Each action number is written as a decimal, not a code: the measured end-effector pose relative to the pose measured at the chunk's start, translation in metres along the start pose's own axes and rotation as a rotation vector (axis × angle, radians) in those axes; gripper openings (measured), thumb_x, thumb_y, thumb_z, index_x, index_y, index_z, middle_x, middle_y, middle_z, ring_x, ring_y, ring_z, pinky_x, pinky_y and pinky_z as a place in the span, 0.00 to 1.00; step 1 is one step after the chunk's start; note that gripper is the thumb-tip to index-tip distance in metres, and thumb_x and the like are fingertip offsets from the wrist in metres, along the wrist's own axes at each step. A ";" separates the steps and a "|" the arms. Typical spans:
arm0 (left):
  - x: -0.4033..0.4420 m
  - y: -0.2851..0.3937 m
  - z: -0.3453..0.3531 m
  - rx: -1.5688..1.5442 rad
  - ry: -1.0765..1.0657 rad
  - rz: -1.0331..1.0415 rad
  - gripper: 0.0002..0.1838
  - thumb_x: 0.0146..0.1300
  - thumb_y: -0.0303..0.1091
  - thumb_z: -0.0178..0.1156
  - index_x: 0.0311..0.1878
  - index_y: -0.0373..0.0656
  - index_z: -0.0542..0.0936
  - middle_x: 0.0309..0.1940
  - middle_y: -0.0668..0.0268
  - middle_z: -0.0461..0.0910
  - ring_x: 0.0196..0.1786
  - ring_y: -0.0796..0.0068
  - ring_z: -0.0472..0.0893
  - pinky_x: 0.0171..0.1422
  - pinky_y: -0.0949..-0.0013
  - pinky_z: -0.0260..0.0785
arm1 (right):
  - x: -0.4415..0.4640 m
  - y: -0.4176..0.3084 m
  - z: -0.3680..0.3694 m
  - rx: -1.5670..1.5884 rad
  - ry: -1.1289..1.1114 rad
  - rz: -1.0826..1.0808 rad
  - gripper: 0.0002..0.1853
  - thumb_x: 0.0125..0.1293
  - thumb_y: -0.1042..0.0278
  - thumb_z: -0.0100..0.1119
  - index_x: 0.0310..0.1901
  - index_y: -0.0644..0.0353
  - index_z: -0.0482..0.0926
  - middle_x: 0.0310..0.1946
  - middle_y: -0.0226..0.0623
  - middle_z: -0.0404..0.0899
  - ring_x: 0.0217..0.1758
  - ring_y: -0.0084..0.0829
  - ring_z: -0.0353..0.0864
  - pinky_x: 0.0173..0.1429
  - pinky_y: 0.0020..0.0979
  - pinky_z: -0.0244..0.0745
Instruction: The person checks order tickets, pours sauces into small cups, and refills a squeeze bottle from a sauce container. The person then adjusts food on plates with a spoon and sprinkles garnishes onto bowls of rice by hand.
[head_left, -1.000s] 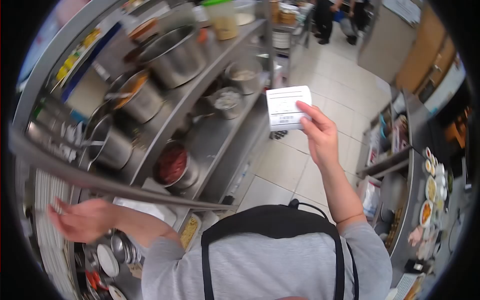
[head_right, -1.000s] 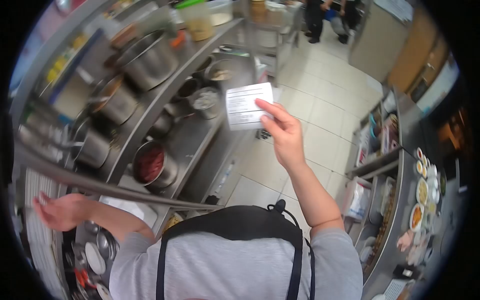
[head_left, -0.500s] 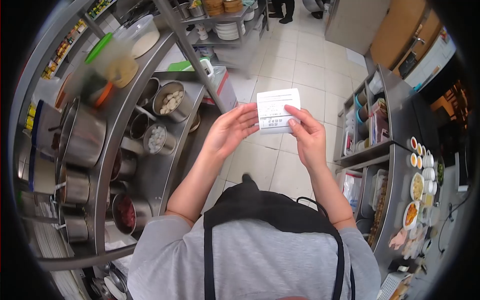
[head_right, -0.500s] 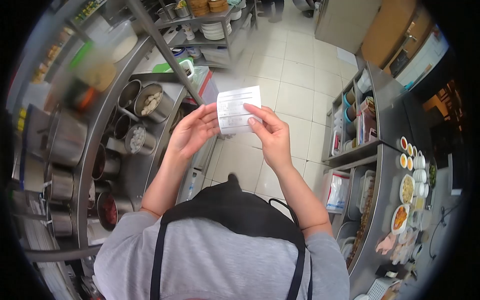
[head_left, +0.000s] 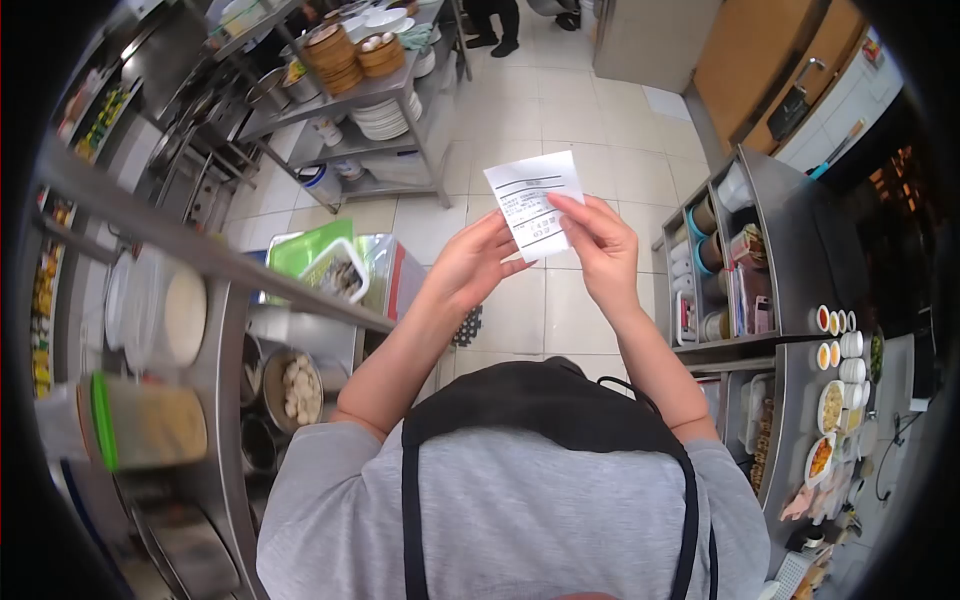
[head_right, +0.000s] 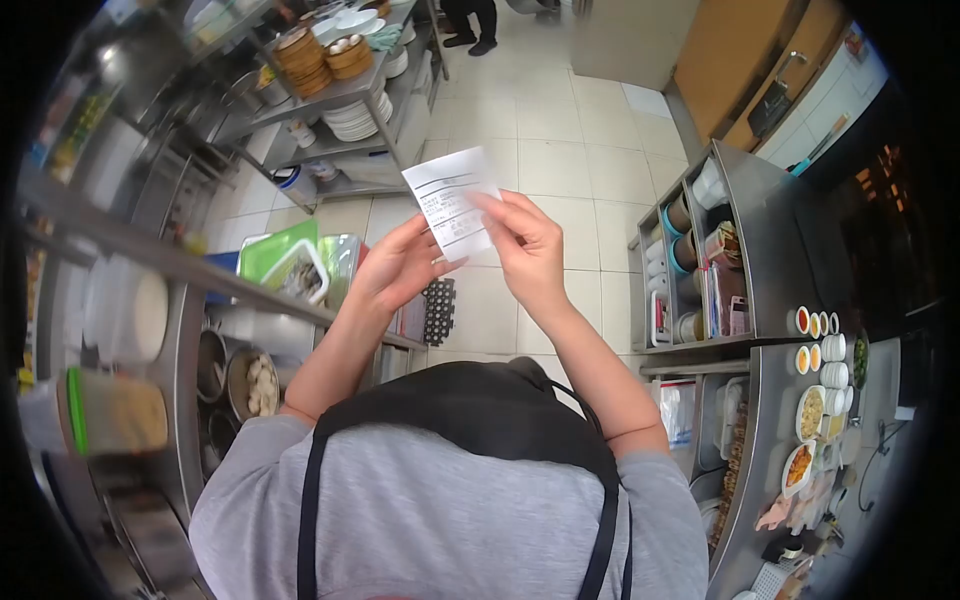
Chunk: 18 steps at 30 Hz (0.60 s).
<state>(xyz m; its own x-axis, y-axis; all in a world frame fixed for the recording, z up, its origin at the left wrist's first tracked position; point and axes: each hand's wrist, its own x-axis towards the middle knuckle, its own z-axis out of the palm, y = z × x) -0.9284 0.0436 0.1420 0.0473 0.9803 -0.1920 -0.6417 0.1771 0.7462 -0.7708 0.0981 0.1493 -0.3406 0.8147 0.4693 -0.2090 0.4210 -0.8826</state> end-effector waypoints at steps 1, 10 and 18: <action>0.021 0.006 -0.003 0.006 -0.009 -0.012 0.21 0.65 0.44 0.44 0.56 0.41 0.66 0.52 0.59 0.70 0.55 0.67 0.69 0.57 0.59 0.61 | 0.017 0.011 -0.001 -0.044 -0.010 -0.033 0.15 0.56 0.85 0.47 0.43 0.61 0.79 0.41 0.36 0.76 0.40 0.21 0.75 0.40 0.18 0.68; 0.221 0.052 -0.028 -0.042 -0.033 -0.035 0.19 0.65 0.43 0.44 0.55 0.45 0.67 0.51 0.63 0.71 0.55 0.67 0.69 0.58 0.54 0.60 | 0.187 0.115 -0.042 -0.365 -0.075 -0.361 0.19 0.49 0.90 0.47 0.40 0.62 0.80 0.40 0.42 0.78 0.43 0.33 0.78 0.46 0.27 0.73; 0.370 0.128 -0.058 -0.142 0.114 0.087 0.18 0.65 0.41 0.43 0.56 0.46 0.68 0.54 0.62 0.69 0.58 0.66 0.67 0.60 0.52 0.58 | 0.366 0.204 -0.045 -0.177 -0.288 -0.280 0.16 0.52 0.87 0.48 0.40 0.62 0.79 0.40 0.42 0.78 0.44 0.33 0.78 0.46 0.28 0.72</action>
<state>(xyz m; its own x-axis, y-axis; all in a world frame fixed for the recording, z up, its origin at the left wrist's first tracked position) -1.0376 0.4234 0.1291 -0.0952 0.9735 -0.2079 -0.7412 0.0701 0.6676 -0.8968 0.5004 0.1397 -0.5399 0.5258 0.6573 -0.1782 0.6918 -0.6997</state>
